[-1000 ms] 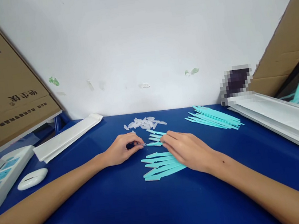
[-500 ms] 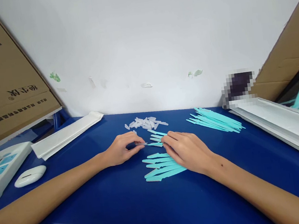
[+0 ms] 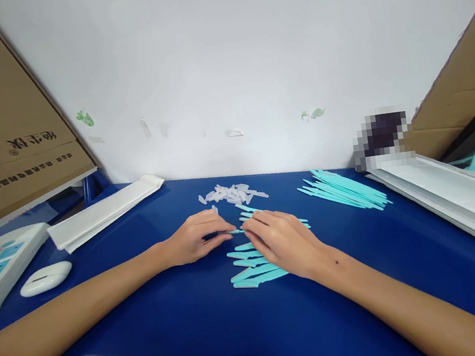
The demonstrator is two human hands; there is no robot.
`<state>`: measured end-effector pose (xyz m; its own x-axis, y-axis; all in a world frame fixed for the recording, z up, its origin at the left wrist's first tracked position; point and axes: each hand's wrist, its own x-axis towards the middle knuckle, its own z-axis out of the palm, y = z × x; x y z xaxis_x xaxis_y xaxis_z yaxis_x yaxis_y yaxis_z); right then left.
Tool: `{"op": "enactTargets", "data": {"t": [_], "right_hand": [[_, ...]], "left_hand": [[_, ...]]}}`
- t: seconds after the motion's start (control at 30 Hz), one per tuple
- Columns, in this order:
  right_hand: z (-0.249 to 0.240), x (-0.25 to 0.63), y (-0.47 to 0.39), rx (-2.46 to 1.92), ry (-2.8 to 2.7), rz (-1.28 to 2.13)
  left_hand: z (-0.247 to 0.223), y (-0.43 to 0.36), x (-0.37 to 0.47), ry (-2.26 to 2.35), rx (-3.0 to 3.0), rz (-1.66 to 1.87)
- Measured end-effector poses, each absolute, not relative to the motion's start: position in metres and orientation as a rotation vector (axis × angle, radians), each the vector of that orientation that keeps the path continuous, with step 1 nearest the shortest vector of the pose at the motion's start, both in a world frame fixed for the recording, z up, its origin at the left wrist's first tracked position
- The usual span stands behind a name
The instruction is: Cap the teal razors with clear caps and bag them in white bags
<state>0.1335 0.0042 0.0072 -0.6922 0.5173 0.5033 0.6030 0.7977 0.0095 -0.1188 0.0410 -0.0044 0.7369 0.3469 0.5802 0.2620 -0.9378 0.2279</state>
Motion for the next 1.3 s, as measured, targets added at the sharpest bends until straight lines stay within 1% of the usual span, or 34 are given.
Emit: {"op": "enactTargets", "data": {"t": [0.07, 0.2, 0.27, 0.47, 0.6, 0.73, 0.9, 1.2, 1.3], "right_hand": [[0.008, 0.139, 0.004, -0.881, -2.494, -0.228], [0.01, 0.149, 0.006, -0.979, -2.493, -0.262], [0.009, 0.152, 0.009, -1.03, -2.513, -0.235], [0.006, 0.158, 0.012, -1.09, -2.589, -0.129], [0.014, 0.16, 0.007, -1.019, -2.638, -0.036], [0.021, 0.164, 0.003, -0.972, -2.752, 0.084], [0.022, 0.168, 0.006, -0.992, -2.772, 0.094], [0.02, 0.164, 0.004, -1.087, -2.653, 0.131], [0.021, 0.162, 0.002, -1.095, -2.63, 0.114]], "left_hand": [[-0.002, 0.04, -0.119, 0.595, 2.801, 0.938], [0.001, 0.042, -0.12, 1.004, 2.724, 0.957], [0.0, 0.045, -0.122, 1.169, 2.721, 0.909], [-0.005, 0.051, -0.124, 1.344, 2.807, 0.625], [-0.004, 0.051, -0.124, 1.316, 2.76, 0.583], [-0.005, 0.053, -0.125, 1.109, 2.705, 0.607], [-0.006, 0.055, -0.126, 0.906, 2.65, 0.672], [-0.007, 0.06, -0.125, 0.896, 2.655, 0.624], [-0.004, 0.055, -0.124, 0.929, 2.6, 0.754]]}}
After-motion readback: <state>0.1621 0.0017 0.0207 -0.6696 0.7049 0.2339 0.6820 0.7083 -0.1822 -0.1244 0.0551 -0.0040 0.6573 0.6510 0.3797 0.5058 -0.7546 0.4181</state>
